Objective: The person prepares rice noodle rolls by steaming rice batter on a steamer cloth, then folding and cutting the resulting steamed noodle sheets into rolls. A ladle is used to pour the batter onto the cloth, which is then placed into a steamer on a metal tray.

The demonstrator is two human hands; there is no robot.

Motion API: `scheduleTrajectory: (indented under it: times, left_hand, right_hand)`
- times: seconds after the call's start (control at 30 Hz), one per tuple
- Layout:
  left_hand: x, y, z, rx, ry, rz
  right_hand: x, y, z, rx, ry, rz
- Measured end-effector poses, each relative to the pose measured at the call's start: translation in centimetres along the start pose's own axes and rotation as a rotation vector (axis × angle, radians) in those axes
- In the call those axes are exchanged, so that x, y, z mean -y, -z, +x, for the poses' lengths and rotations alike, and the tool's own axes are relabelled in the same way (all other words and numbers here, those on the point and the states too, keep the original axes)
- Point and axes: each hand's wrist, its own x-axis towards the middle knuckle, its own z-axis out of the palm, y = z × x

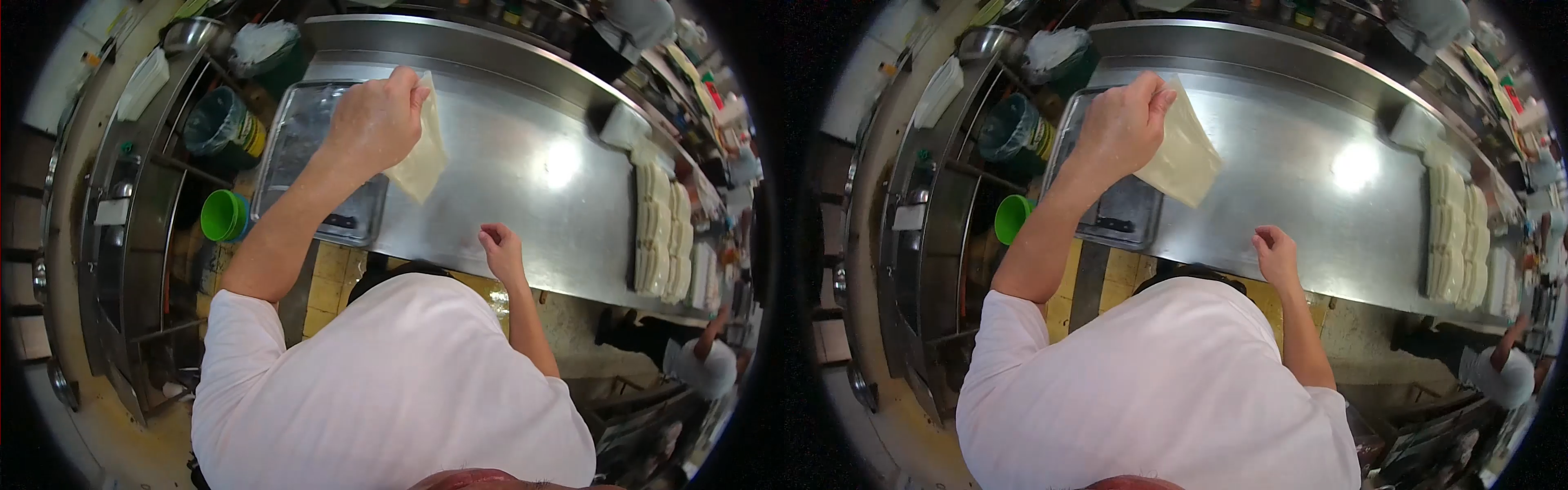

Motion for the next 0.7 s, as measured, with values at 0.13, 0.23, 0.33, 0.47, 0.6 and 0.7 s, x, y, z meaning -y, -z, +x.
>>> scheduleTrajectory:
  times: [0.13,0.23,0.33,0.47,0.6,0.7]
  left_hand:
    - [8.1,4.0,0.0,0.005,0.032,0.163]
    - [13.6,5.2,-0.1,0.037,0.036,0.246]
    - [18.3,4.9,-0.3,0.084,0.016,0.299]
    - [21.3,1.8,-1.1,0.169,0.014,0.254]
    - [21.8,-4.5,-2.8,0.401,-0.01,0.089]
    - [21.5,-11.3,-4.4,0.48,-0.018,0.011]
  right_hand:
    - [5.7,-7.9,4.2,0.098,0.052,0.02]
    - [10.3,-13.5,7.1,0.19,0.16,-0.03]
    - [14.7,-18.1,9.7,0.289,0.113,-0.062]
    - [16.3,-22.0,12.6,0.28,0.032,0.294]
    - [14.0,-23.1,15.2,0.366,-0.311,0.693]
    - [13.5,-23.6,15.9,0.453,-0.535,1.066]
